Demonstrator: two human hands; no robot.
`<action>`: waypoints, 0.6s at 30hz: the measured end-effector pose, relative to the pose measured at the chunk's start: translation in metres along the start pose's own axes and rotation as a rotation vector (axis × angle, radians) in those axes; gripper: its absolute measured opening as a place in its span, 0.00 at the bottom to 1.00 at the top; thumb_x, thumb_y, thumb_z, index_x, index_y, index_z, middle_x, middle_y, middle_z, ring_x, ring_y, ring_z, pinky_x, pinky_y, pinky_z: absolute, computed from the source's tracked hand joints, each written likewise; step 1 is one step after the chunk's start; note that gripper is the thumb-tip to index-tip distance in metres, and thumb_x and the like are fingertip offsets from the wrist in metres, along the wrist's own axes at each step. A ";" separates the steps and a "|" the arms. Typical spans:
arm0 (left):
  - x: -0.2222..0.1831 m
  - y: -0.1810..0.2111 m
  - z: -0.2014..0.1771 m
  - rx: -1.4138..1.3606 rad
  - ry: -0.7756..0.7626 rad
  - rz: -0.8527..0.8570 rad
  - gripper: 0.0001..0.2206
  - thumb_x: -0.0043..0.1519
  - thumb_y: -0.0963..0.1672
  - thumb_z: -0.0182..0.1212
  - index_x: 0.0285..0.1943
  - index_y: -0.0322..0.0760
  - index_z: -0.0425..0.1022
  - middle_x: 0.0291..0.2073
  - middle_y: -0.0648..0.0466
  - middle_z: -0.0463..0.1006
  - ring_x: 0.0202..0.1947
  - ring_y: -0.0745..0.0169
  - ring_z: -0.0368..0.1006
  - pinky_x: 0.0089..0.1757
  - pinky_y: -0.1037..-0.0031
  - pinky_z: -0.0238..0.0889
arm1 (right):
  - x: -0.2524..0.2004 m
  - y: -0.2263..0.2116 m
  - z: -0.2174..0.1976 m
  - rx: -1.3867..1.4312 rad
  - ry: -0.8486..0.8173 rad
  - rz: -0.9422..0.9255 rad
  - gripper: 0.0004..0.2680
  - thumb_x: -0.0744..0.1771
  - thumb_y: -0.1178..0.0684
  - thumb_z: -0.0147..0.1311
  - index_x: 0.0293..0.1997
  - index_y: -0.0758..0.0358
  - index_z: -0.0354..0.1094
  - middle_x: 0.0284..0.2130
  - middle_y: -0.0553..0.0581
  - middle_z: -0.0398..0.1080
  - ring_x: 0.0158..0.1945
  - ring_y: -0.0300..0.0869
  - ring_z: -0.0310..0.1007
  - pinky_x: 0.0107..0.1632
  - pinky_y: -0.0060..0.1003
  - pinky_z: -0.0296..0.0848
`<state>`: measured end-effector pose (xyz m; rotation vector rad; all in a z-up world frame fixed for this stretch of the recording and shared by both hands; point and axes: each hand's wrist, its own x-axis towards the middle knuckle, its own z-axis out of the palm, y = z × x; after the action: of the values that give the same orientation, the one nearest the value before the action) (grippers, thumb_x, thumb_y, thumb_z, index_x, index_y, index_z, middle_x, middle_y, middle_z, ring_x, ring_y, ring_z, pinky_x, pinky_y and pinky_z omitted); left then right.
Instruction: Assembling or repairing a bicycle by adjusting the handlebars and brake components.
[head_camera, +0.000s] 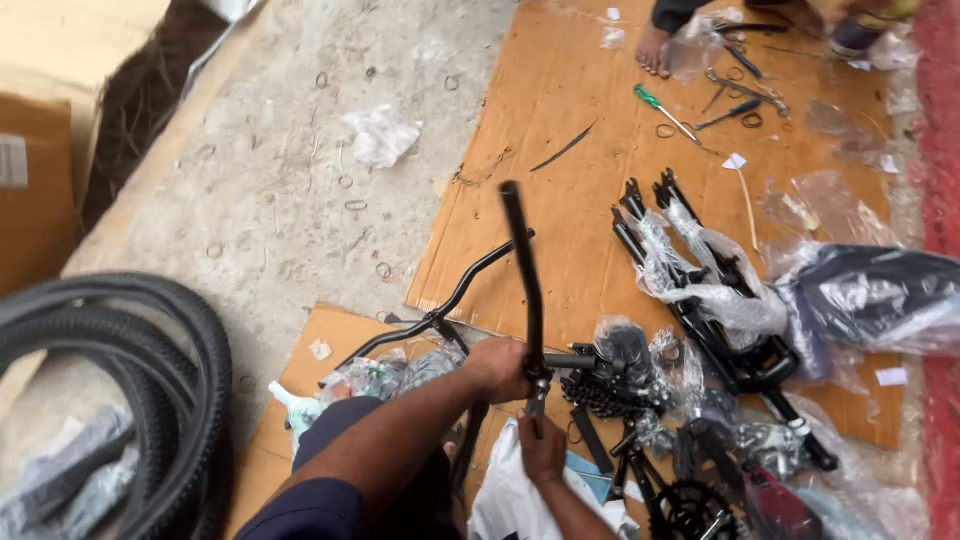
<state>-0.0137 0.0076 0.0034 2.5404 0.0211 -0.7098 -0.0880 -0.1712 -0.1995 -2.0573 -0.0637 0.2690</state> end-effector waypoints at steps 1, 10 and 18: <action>0.004 -0.005 -0.001 0.018 -0.006 0.021 0.14 0.54 0.53 0.68 0.44 0.47 0.83 0.37 0.46 0.83 0.40 0.46 0.80 0.43 0.58 0.73 | 0.005 -0.027 -0.016 0.008 0.026 0.005 0.15 0.66 0.44 0.60 0.24 0.66 0.71 0.16 0.59 0.69 0.20 0.45 0.69 0.30 0.44 0.66; 0.030 -0.013 0.017 -0.043 0.086 -0.011 0.15 0.52 0.50 0.67 0.46 0.49 0.84 0.41 0.46 0.84 0.44 0.46 0.80 0.45 0.59 0.73 | 0.017 -0.138 -0.151 -0.416 -0.459 -0.240 0.10 0.68 0.42 0.51 0.40 0.56 0.70 0.23 0.61 0.73 0.28 0.54 0.76 0.33 0.52 0.70; 0.030 0.013 0.016 -0.025 0.043 0.023 0.17 0.50 0.51 0.69 0.47 0.45 0.84 0.43 0.46 0.84 0.46 0.46 0.80 0.46 0.59 0.74 | 0.050 -0.193 -0.192 -1.204 -0.322 -0.594 0.10 0.67 0.40 0.49 0.34 0.51 0.68 0.26 0.54 0.75 0.34 0.50 0.78 0.36 0.48 0.75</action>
<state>0.0062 -0.0148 -0.0164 2.5279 0.0153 -0.6428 0.0152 -0.2359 0.0488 -2.9859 -1.2757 0.1918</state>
